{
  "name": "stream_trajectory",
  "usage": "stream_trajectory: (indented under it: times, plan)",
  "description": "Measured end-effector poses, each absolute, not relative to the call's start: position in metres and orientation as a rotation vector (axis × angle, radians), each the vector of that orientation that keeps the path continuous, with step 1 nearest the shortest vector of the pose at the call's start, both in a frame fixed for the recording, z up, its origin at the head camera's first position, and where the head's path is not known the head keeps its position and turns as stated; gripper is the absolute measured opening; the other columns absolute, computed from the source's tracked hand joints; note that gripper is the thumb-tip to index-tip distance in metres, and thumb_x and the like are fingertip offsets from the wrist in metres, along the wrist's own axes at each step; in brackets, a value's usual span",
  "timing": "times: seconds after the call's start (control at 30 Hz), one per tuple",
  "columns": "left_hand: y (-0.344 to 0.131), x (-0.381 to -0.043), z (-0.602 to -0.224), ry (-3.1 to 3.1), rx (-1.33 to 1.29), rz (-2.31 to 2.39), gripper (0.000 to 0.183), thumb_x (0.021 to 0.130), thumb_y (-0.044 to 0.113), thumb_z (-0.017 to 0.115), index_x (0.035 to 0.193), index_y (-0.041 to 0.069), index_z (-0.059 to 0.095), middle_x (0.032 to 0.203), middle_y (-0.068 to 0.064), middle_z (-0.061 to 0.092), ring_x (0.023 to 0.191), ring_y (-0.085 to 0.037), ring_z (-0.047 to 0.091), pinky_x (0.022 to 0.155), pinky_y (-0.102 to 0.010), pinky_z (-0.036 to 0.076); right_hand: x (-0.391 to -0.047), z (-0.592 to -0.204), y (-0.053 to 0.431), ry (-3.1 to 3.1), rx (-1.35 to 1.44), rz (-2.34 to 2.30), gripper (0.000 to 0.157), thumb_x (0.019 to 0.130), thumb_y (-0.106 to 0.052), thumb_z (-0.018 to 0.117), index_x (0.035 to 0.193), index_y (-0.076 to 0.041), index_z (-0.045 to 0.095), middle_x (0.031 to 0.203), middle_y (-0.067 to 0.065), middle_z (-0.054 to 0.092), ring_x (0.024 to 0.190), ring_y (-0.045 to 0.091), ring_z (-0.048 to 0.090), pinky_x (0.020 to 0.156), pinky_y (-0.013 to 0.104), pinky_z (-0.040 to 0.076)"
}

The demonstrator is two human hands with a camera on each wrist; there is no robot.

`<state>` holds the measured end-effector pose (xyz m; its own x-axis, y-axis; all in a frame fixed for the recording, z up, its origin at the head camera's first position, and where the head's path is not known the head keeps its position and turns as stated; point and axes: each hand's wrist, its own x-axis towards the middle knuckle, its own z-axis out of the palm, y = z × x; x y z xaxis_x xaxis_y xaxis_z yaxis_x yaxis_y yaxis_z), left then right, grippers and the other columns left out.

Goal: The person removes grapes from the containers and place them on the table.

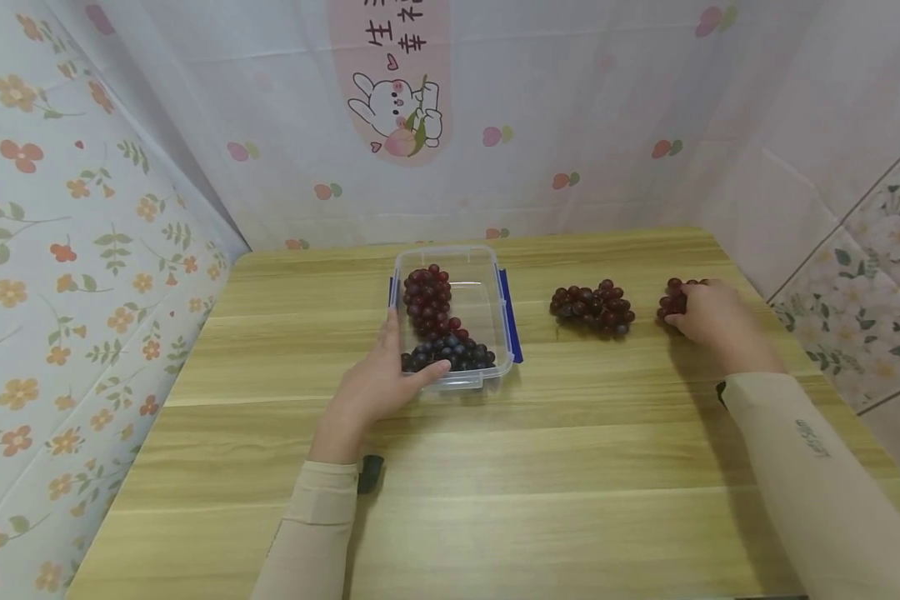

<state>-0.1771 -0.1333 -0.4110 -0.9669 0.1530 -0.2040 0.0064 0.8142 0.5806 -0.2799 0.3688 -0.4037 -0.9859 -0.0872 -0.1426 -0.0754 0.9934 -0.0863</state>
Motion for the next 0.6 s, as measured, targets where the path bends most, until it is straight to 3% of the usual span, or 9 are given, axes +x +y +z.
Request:
stream_trajectory:
  times: [0.27,0.6]
  plan:
    - [-0.136,-0.178,-0.413,2.755,0.115,0.888,0.135,0.083,0.096,0.049,0.170,0.019,-0.018,0.181,-0.010,-0.004,0.163,-0.042,0.027,0.124,-0.064,0.037,-0.288,-0.398,0.353,2.917,-0.163,-0.199,0.058,0.096,-0.020,0.078,0.138,0.016,0.059,0.134,0.042,0.062,0.125,0.069,0.051,0.108,0.077,0.042]
    - [-0.135,-0.179,-0.412,2.746,0.108,0.882,0.134,0.084,0.096,0.049,0.169,0.021,-0.021,0.181,-0.010,-0.003,0.162,-0.041,0.027,0.125,-0.063,0.037,-0.285,-0.400,0.353,2.915,-0.172,-0.147,0.055,0.098,-0.020,0.074,0.135,0.018,0.059,0.129,0.043,0.064,0.122,0.067,0.055,0.105,0.076,0.044]
